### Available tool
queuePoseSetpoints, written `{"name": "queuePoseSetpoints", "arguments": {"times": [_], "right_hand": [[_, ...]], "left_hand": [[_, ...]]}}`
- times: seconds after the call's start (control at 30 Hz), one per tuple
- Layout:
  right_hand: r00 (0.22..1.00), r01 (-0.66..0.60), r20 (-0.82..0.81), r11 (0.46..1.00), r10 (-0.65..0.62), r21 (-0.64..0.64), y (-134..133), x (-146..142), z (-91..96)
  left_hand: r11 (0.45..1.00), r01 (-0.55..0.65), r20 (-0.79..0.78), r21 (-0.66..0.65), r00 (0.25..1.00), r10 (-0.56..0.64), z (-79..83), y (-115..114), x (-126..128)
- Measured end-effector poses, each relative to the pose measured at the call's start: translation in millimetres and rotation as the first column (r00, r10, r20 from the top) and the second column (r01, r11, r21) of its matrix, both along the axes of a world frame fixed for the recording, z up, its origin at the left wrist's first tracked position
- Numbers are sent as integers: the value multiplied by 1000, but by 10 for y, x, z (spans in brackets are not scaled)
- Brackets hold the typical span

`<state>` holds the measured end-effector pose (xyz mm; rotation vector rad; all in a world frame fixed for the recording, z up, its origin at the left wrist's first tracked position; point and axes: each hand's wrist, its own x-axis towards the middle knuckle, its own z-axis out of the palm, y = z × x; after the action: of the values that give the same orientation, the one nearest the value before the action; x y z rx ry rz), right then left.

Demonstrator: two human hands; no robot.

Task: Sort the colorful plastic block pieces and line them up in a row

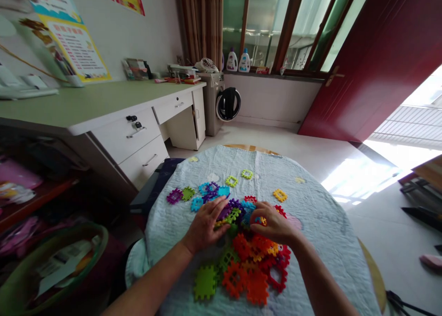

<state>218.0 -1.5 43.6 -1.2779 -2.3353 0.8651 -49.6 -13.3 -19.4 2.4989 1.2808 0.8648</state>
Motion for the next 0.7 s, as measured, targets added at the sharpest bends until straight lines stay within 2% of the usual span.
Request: {"name": "queuePoseSetpoints", "arguments": {"times": [0.17, 0.27, 0.33, 0.4, 0.47, 0.53, 0.6, 0.7], "right_hand": [[986, 164, -26, 986, -165, -25, -269, 290, -9], [972, 195, -123, 978, -202, -68, -398, 387, -46], [951, 217, -204, 972, -231, -90, -474, 434, -93], [908, 291, -285, 951, -308, -101, -543, 489, -182], [837, 414, -338, 902, -431, -126, -602, 554, -325], [750, 542, -355, 826, -558, -153, -648, 612, -509], [679, 647, -355, 752, -642, -122, -680, 635, -703], [640, 734, -314, 679, -701, -21, -697, 569, -936]], "left_hand": [[997, -79, -9, 18, 997, 79, 1, 125, -316], [988, -153, -56, 28, 986, 154, -31, 183, -468], [959, -275, -105, 68, 954, 281, -65, 226, -546], [891, -443, -150, 99, 879, 453, -120, 270, -610], [807, -587, -194, 73, 785, 589, -196, 308, -659], [754, -657, -234, 20, 730, 642, -282, 331, -683], [763, -646, -244, -19, 743, 623, -357, 337, -667], [837, -545, -198, -54, 827, 526, -421, 322, -542]]}}
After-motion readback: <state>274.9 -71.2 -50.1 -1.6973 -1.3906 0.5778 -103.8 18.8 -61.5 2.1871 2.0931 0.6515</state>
